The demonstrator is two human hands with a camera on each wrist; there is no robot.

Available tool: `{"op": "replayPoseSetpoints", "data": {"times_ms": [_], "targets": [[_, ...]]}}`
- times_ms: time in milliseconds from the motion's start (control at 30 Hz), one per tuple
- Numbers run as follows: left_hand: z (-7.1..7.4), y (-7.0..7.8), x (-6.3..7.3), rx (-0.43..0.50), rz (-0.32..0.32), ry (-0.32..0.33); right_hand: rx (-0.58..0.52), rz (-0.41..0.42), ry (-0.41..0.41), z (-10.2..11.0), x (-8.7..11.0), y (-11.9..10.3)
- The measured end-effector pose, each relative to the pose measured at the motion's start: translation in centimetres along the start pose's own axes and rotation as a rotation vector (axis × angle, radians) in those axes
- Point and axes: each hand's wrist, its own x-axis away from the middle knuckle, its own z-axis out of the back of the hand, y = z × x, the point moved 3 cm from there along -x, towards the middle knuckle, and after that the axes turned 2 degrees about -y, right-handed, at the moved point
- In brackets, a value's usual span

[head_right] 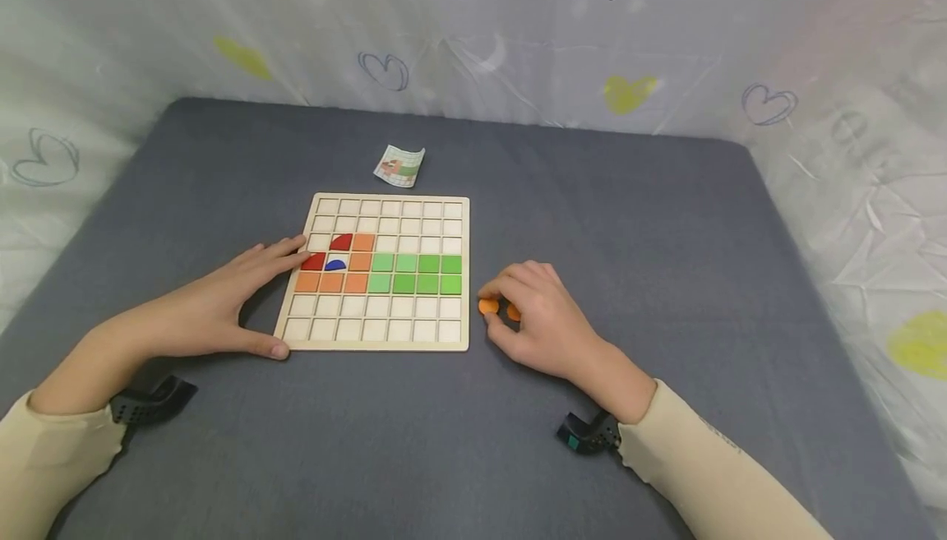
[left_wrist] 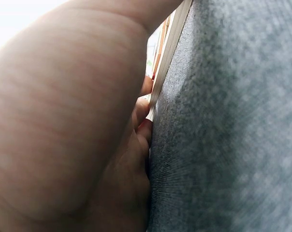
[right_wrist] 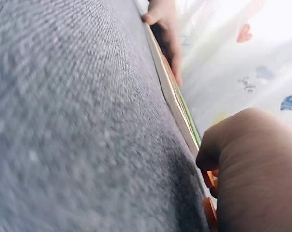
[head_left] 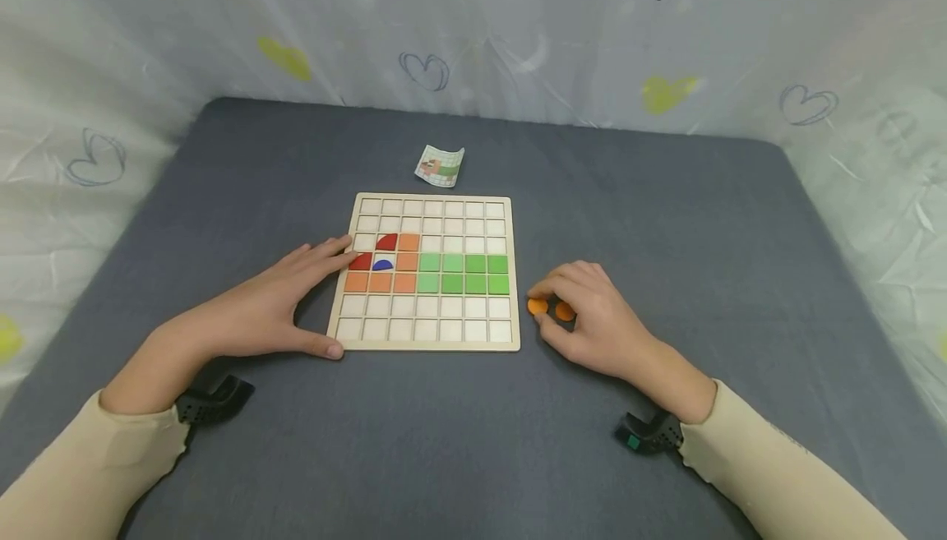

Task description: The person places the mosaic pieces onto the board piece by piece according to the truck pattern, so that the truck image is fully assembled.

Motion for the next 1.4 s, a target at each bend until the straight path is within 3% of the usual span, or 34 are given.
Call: {"op": "replayPoseSetpoints", "data": {"times_ms": [500, 867, 1400], "targets": [[0.0, -0.5, 0.3, 0.012, -0.002, 0.005, -0.039, 0.075, -0.010, -1.8, -2.5, -1.4], [0.1, 0.0, 0.2, 0.004, -0.002, 0.006, -0.055, 0.127, -0.032, -3.2, -4.5, -2.8], [0.1, 0.2, 0.0, 0.001, -0.014, -0.001, -0.009, 0.146, -0.040, -4.0, -5.1, -3.1]]}}
